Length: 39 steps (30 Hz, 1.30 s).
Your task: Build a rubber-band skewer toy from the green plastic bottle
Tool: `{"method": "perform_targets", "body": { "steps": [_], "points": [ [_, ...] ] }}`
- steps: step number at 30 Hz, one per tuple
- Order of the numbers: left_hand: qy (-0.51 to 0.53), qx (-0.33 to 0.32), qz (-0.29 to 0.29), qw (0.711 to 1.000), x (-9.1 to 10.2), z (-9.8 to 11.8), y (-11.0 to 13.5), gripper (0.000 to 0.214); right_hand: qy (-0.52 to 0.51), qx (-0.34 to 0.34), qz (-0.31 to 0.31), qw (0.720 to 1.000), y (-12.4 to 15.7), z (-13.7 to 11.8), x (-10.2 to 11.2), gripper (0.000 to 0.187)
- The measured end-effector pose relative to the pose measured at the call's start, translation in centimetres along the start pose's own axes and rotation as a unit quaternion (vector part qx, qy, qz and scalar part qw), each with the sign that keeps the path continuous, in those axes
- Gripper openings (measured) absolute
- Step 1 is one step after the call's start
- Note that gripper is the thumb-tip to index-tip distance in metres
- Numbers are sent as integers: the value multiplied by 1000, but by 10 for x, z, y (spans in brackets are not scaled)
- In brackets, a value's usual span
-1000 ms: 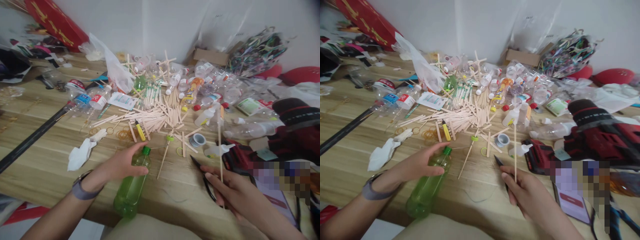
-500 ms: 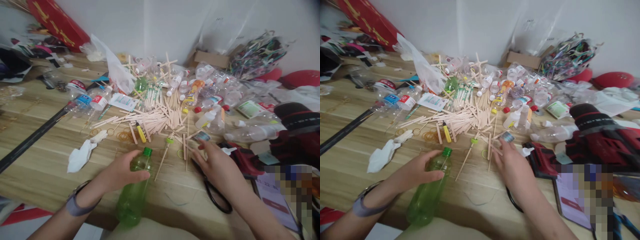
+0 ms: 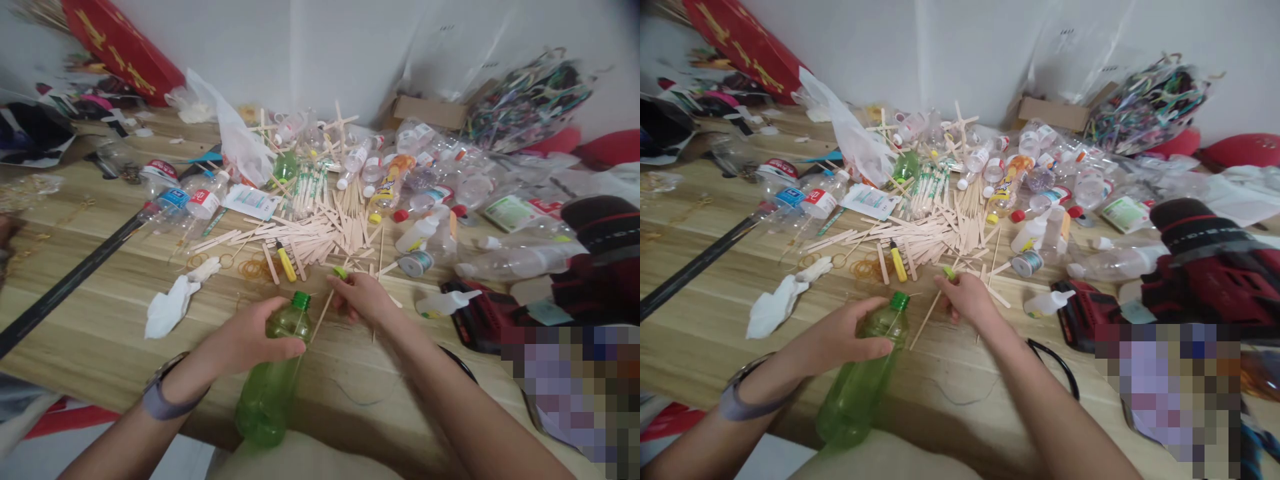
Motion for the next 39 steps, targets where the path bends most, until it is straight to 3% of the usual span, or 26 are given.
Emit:
{"method": "perform_targets", "body": {
  "steps": [5, 10, 14, 17, 20, 25, 28, 32, 36, 39],
  "points": [
    [-10, -10, 17, 1000, 7, -2, 1, 69, -97, 4, 4, 995, 5, -7, 3, 33],
    [-38, -41, 8, 998, 11, 6, 8, 69, -173, 54, 87, 980, 31, -24, 56, 22],
    [-73, -72, 2, 995, 8, 16, 16, 70, -174, 206, 213, 939, 73, -60, 107, 17],
    [-89, -87, 9, 992, 5, 21, 19, 74, -137, 295, 290, 900, 105, -80, 120, 15],
    [-89, -114, 3, 989, 2, 28, 23, 72, -169, 325, 323, 873, 121, -85, 120, 17],
    [-77, -137, -8, 988, -2, 38, 28, 67, -285, 340, 282, 851, 120, -85, 117, 14],
    [-55, -154, -11, 987, -3, 42, 29, 71, -317, 329, 235, 858, 111, -86, 108, 16],
    [-3, -161, -6, 987, -1, 45, 28, 72, -326, 292, 164, 884, 97, -88, 81, 25],
    [64, -177, -17, 982, 3, 51, 26, 76, -224, 298, 95, 923, 92, -93, 54, 27],
    [70, -195, -14, 978, 7, 57, 26, 76, -51, 373, 128, 918, 104, -102, 56, 23]
  ]
}}
Point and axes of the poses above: each hand's wrist, its own y-axis away from the middle knuckle, its own x-axis out of the back of the hand, z = x × y, the point moved 9 cm from there along -y, towards the middle knuckle, and after that the axes turned 11 degrees about y, right-handed, at the moved point
